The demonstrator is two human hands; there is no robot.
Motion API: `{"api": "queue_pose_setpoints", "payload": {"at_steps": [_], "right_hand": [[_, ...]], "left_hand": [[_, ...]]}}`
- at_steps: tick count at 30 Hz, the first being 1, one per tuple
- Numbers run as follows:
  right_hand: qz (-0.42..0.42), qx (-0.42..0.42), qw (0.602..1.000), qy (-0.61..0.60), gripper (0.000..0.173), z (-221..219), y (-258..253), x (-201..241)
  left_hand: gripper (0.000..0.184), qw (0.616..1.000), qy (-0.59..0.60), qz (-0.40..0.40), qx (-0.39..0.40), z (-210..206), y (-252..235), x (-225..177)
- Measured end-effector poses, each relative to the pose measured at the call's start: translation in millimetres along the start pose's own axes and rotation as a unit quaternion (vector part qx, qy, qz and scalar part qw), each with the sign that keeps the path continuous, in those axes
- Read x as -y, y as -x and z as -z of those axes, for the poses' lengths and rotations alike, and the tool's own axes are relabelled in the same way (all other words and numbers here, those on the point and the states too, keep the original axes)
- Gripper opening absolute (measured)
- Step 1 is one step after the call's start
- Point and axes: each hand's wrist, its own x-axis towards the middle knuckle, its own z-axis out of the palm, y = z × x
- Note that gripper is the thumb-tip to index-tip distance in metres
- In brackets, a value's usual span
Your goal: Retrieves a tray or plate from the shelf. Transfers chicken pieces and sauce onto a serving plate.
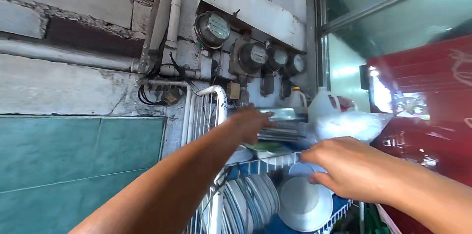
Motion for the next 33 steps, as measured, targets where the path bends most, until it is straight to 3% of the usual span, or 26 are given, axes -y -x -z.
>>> {"api": "queue_pose_setpoints", "payload": {"at_steps": [3, 6, 9, 14, 18, 21, 24, 27, 33], "right_hand": [[-0.002, 0.000, 1.000, -0.020, 0.032, -2.3, -22.5, 6.2], [0.033, -0.084, 0.995, -0.030, 0.028, -22.8, -56.4, 4.4], [-0.016, -0.045, 0.999, -0.026, 0.032, -24.2, -96.1, 6.8], [-0.017, 0.012, 0.995, -0.093, 0.040, -38.2, -159.7, -10.5], [-0.054, 0.104, 0.992, -0.045, 0.061, -35.5, -193.8, -6.2], [-0.055, 0.112, 0.992, -0.025, 0.060, -34.9, -202.1, -5.3], [-0.004, 0.033, 0.997, -0.066, 0.050, -32.8, -198.8, -0.5], [0.139, -0.055, 0.976, -0.157, 0.048, -35.7, -201.3, 9.7], [0.188, 0.009, 0.977, -0.101, 0.069, -29.8, -203.2, 30.9]], "left_hand": [[0.069, 0.997, 0.016, 0.063, -0.039, 29.1, -16.5, 21.8], [0.064, 0.991, 0.060, 0.108, -0.043, 48.0, -29.7, 38.9], [0.063, 0.986, 0.093, 0.134, -0.046, 53.1, -34.4, 49.6], [0.067, 0.984, 0.086, 0.153, -0.028, 48.4, -41.7, 50.4], [0.067, 0.986, 0.074, 0.146, -0.017, 48.7, -44.0, 47.8], [0.067, 0.988, 0.064, 0.138, -0.015, 49.7, -43.6, 47.3], [0.068, 0.989, 0.061, 0.135, -0.018, 48.5, -44.3, 47.4], [0.068, 0.988, 0.066, 0.136, -0.022, 49.0, -43.4, 46.5], [0.068, 0.989, 0.058, 0.133, -0.019, 49.7, -39.4, 43.2]]}}
